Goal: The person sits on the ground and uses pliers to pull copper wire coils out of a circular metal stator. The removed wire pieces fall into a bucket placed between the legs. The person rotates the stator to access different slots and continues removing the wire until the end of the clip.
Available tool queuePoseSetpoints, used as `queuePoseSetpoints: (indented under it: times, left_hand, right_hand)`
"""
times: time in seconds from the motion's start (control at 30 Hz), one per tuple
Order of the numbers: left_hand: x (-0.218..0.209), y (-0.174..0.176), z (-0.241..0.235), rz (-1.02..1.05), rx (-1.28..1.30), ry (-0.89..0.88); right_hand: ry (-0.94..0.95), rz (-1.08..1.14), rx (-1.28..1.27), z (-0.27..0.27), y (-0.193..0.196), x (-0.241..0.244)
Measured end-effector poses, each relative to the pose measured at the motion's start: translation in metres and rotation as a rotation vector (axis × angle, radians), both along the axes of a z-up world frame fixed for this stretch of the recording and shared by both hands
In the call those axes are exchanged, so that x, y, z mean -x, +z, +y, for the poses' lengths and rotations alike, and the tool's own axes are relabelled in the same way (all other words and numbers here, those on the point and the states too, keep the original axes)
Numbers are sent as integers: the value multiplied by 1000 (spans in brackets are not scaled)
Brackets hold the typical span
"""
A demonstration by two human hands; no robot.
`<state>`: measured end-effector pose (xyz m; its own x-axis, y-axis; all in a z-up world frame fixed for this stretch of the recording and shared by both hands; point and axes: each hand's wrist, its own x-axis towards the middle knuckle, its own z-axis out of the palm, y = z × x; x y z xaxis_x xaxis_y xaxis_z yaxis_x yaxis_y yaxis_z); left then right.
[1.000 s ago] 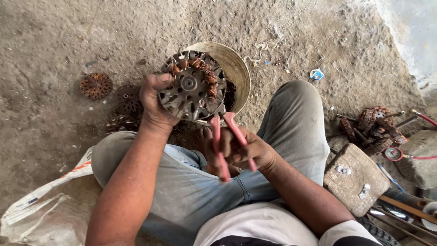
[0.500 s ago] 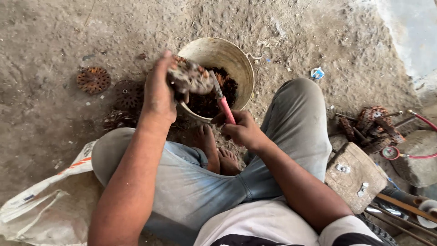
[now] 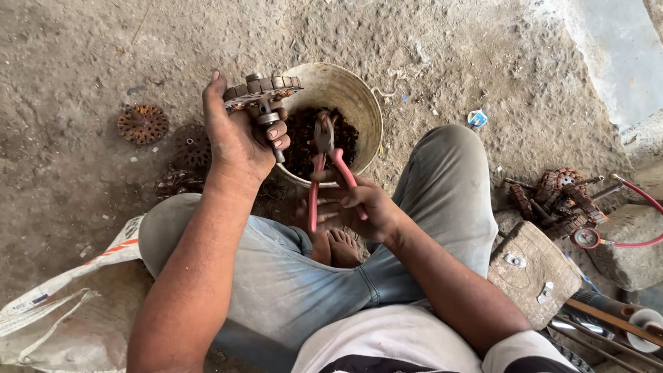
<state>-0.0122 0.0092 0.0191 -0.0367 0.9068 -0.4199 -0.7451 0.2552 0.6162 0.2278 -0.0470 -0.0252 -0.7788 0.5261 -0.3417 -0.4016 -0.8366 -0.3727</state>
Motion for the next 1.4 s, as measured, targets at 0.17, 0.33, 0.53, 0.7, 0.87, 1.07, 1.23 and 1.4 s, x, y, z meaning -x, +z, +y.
queuePoseSetpoints:
  times: [0.17, 0.33, 0.53, 0.7, 0.87, 1.07, 1.23, 1.4]
  left_hand:
    - [2, 2, -4, 5, -32, -6]
    - [-1, 4, -5, 4, -11, -26]
    - [-5, 7, -5, 28, -19, -59]
    - [-14, 8, -6, 141, 18, -14]
    - [-24, 6, -3, 188, 48, 13]
    - [-26, 1, -2, 93, -124, -90]
    - [-26, -1, -3, 44, -99, -146]
    - [-24, 7, -6, 27, -178, -149]
  right_hand:
    - [78, 225, -24, -2, 8, 1]
    - [123, 266, -156, -3, 16, 1]
    - [155, 264, -176, 1, 25, -3]
    - [152, 316, -125, 3, 24, -1]
    - [93, 302, -116, -1, 22, 5]
    - [48, 224, -169, -6, 13, 0]
    - [-61, 257, -218, -18, -4, 1]
    - [-67, 98, -376, -32, -19, 9]
